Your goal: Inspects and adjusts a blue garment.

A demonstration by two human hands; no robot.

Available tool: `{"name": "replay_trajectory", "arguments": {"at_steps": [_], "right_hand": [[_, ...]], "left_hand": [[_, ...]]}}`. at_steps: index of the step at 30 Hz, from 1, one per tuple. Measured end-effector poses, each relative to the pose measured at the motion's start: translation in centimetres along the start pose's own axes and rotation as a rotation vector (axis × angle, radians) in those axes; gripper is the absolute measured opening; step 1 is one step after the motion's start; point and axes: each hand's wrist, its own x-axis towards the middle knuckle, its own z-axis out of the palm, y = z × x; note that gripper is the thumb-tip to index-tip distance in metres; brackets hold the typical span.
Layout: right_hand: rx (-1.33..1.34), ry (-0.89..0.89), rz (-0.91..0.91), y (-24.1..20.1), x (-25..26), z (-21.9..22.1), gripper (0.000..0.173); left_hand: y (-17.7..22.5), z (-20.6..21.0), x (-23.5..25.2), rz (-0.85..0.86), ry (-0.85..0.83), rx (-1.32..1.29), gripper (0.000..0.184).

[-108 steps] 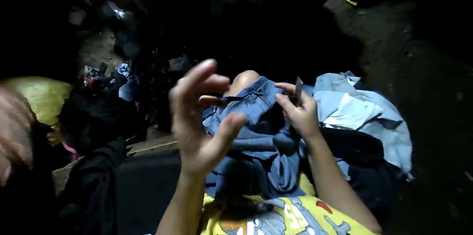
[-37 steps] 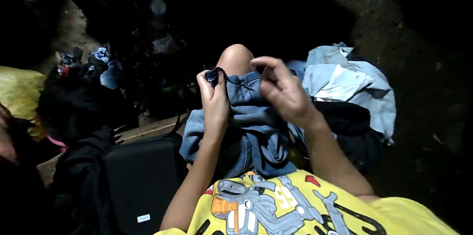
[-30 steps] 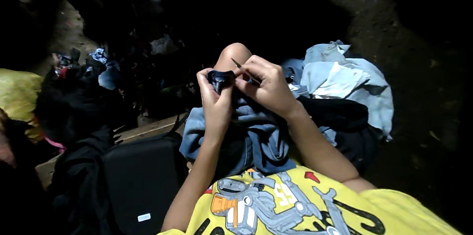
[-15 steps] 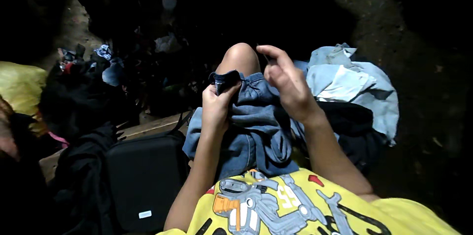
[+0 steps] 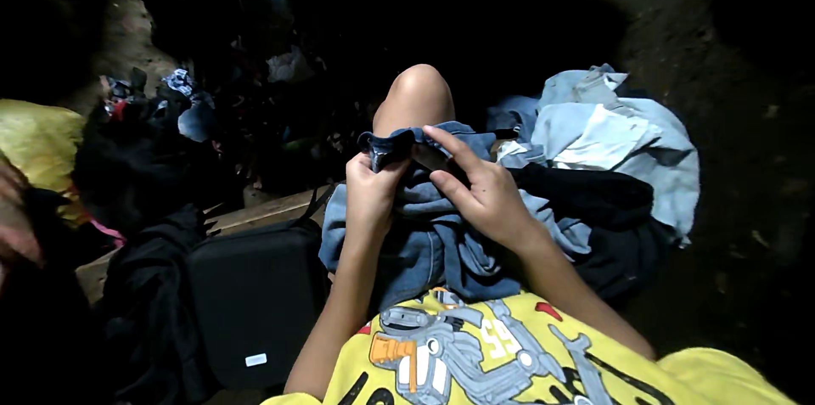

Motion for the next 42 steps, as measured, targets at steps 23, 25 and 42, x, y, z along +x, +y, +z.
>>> {"name": "replay_trajectory", "arguments": {"at_steps": [23,25,42], "right_hand": [[0.182,0.001,0.031,0.6,2.0,1.4,0.051],[0.193,0.03,0.015,1.0,1.5,1.6,0.049],[0.949,-0.424,0.393,1.2,3.8,-2.5,0.029]], "left_hand": [[-1.3,1.0,0.0,0.021,0.037,0.006,0.02],[-1.3,0.8,0.0,0.011,0.019,-0.019,0.018],[-0.9,0.0,0.8,0.034,-0.012,0.027,0.016]]}}
